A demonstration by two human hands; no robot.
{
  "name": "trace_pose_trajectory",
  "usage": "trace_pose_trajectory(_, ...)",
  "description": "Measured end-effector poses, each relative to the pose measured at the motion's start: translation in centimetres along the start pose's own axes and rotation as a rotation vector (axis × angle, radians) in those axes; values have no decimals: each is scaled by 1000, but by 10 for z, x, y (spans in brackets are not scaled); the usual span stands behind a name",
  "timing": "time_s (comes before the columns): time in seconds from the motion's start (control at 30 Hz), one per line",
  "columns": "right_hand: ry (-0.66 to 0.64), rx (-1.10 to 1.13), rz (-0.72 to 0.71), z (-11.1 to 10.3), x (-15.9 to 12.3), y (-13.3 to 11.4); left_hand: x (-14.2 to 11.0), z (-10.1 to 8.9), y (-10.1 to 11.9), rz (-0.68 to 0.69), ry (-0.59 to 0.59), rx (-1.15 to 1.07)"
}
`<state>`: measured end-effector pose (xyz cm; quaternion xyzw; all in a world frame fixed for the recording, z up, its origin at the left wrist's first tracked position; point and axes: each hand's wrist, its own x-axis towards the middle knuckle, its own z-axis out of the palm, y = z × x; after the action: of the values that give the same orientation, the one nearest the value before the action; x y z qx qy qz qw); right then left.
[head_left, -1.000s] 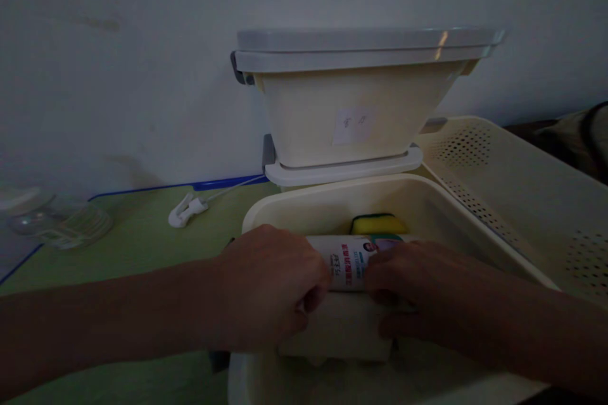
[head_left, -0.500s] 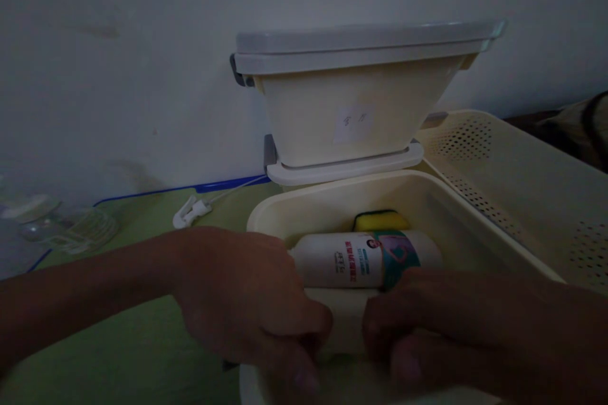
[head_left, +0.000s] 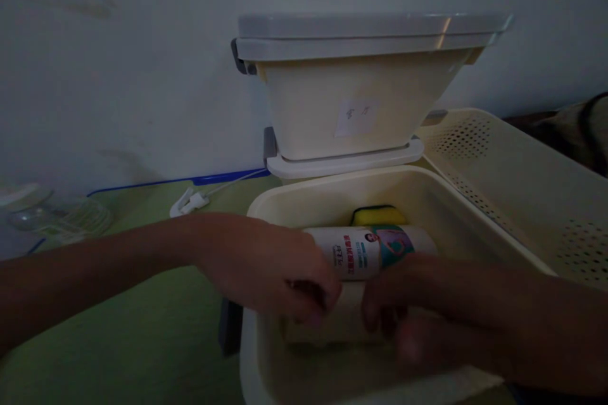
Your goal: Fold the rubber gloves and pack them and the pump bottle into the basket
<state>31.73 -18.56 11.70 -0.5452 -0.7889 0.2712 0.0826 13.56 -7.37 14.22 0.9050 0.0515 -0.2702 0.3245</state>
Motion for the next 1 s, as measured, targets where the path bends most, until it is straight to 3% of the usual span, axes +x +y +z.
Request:
trace_pose_trajectory(0.17, 130, 40, -11, 11, 9, 17, -1, 5, -9, 4, 206, -11)
trace_pose_trajectory(0.43, 1, -60, 17, 10, 10, 16, 3, 10, -7, -9, 138, 119)
trace_pose_trajectory(0.6, 40, -17, -48, 2, 10, 8, 2, 10, -5, 2, 112, 180)
trace_pose_trajectory(0.77, -84, -62, -106, -4, 10, 3, 3, 10, -6, -9, 143, 135)
trace_pose_trajectory(0.83, -58, -84, -103, -3, 11, 3, 3, 12, -7, -14, 224, 80)
trace_pose_trajectory(1.0, 15, -103, -99, 3, 12, 8, -18, 21, -6, -7, 637, -75)
